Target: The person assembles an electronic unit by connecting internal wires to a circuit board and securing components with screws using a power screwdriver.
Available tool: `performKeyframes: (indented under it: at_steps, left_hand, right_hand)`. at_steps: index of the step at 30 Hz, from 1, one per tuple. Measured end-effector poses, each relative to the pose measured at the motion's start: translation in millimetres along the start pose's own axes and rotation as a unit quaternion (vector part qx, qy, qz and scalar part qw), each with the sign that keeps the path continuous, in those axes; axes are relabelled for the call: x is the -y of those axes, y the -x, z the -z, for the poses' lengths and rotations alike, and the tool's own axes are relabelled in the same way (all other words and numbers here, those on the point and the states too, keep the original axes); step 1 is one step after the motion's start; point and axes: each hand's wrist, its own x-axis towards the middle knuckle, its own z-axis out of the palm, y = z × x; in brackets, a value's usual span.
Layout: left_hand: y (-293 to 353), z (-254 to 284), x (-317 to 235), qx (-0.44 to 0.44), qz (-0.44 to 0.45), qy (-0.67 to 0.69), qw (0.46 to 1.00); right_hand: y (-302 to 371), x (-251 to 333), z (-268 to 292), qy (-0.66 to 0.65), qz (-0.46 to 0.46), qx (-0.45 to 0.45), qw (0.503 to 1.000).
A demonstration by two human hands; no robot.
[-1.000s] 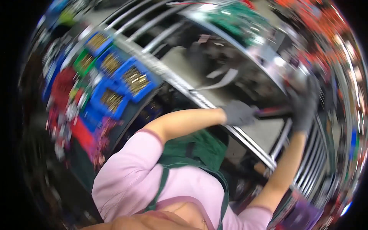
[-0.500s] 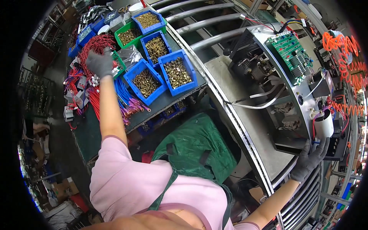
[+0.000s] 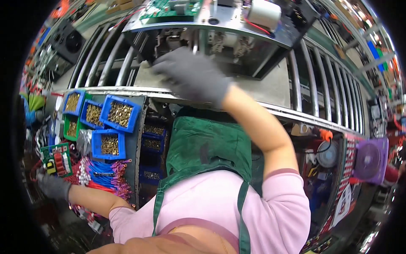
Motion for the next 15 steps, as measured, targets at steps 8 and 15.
performKeyframes:
  at_steps: [8, 15]
  left_hand:
    - [101.2, -34.9, -202.5, 0.139, -0.01, 0.311, 0.94]
    - [245.1, -85.2, -287.5, 0.306, 0.024, 0.704, 0.641]
  right_hand:
    - [-22.2, 73.8, -30.4, -0.36, -0.008, 0.012, 0.933]
    - [94.6, -24.1, -1.6, -0.316, -0.174, -0.131, 0.923]
